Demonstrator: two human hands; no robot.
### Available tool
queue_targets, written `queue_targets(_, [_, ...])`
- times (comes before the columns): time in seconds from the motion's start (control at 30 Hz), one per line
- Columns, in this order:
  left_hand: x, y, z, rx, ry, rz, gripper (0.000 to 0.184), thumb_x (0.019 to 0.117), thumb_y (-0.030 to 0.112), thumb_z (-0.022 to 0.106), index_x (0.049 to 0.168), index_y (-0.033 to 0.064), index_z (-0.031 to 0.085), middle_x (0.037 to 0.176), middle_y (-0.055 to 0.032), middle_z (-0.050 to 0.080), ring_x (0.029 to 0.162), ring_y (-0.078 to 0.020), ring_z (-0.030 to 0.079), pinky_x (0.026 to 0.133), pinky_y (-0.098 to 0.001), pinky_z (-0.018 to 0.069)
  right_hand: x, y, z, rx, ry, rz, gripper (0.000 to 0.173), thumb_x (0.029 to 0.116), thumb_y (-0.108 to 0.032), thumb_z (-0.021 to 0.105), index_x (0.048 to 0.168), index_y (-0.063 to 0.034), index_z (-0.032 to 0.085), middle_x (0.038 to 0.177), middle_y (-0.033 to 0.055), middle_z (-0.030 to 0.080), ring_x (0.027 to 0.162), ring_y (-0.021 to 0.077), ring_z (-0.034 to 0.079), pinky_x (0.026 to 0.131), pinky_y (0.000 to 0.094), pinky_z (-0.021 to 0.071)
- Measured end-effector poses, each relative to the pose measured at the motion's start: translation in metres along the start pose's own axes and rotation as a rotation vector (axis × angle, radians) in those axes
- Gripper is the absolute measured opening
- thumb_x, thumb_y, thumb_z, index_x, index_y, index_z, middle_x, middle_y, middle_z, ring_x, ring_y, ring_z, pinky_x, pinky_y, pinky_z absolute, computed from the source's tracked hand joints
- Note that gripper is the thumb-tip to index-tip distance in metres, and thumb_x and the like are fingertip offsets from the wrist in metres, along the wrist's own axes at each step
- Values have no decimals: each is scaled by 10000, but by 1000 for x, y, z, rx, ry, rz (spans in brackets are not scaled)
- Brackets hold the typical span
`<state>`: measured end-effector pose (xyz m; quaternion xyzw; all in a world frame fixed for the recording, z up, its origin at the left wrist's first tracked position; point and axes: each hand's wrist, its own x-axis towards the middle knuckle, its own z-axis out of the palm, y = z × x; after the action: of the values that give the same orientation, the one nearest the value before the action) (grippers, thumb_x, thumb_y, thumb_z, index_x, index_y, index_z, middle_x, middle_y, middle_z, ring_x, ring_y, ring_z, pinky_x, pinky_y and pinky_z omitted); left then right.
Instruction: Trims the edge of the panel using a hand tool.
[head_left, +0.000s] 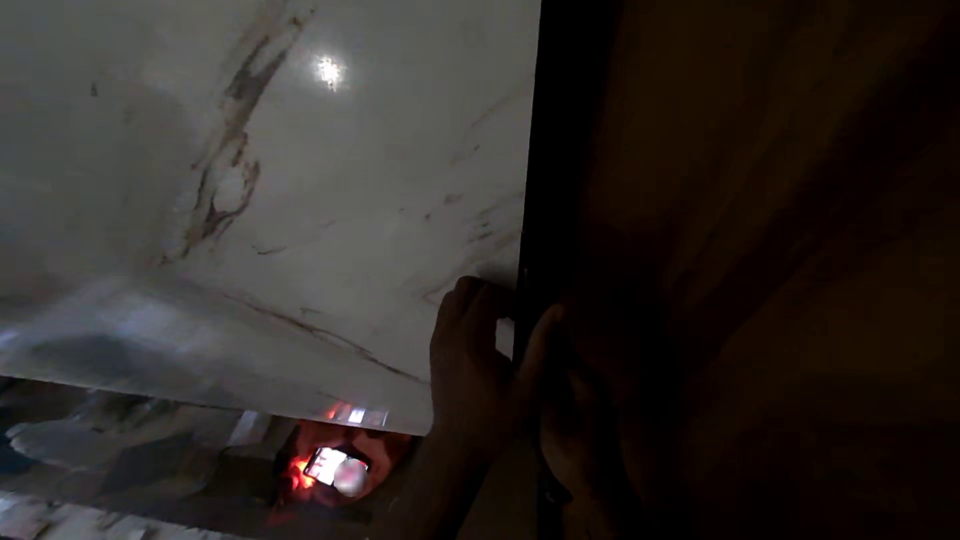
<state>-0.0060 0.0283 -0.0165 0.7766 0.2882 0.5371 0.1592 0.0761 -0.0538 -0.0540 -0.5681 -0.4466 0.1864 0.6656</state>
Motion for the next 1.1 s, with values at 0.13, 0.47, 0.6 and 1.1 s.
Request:
queue_targets(0.13, [6, 6, 4, 151, -121, -80, 285, 944, 397, 641, 979, 128, 725, 870, 23, 681, 754, -96, 658, 632, -307, 570, -1, 13, -3, -28, -24, -130, 161, 997, -96, 550, 956, -24, 688, 666, -36, 606, 514, 11, 578, 468, 179, 535])
queue_targets(0.47, [37, 24, -5, 328, -111, 124, 141, 1000, 151, 621, 947, 44, 695, 849, -69, 645, 720, -204, 652, 610, -376, 566, 18, -17, 4, -125, 42, -66, 152, 1011, -153, 576, 1007, -92, 715, 686, -30, 630, 527, 38, 599, 470, 211, 543])
queue_targets(0.6, [36, 28, -8, 346, -176, 92, 121, 1007, 155, 623, 988, 50, 682, 879, -75, 645, 772, -213, 666, 651, -379, 579, 16, -14, 2, -150, 43, -181, 182, 1016, -161, 560, 1004, -62, 712, 733, -26, 637, 589, 23, 605, 526, 193, 548])
queue_targets(1.1, [43, 43, -22, 375, -254, 91, 170, 1028, 177, 613, 991, 21, 672, 865, -114, 652, 714, -249, 668, 622, -427, 580, 7, -32, 11, -147, 58, -59, 121, 996, -175, 611, 990, -99, 705, 681, -19, 643, 499, 71, 605, 458, 257, 561])
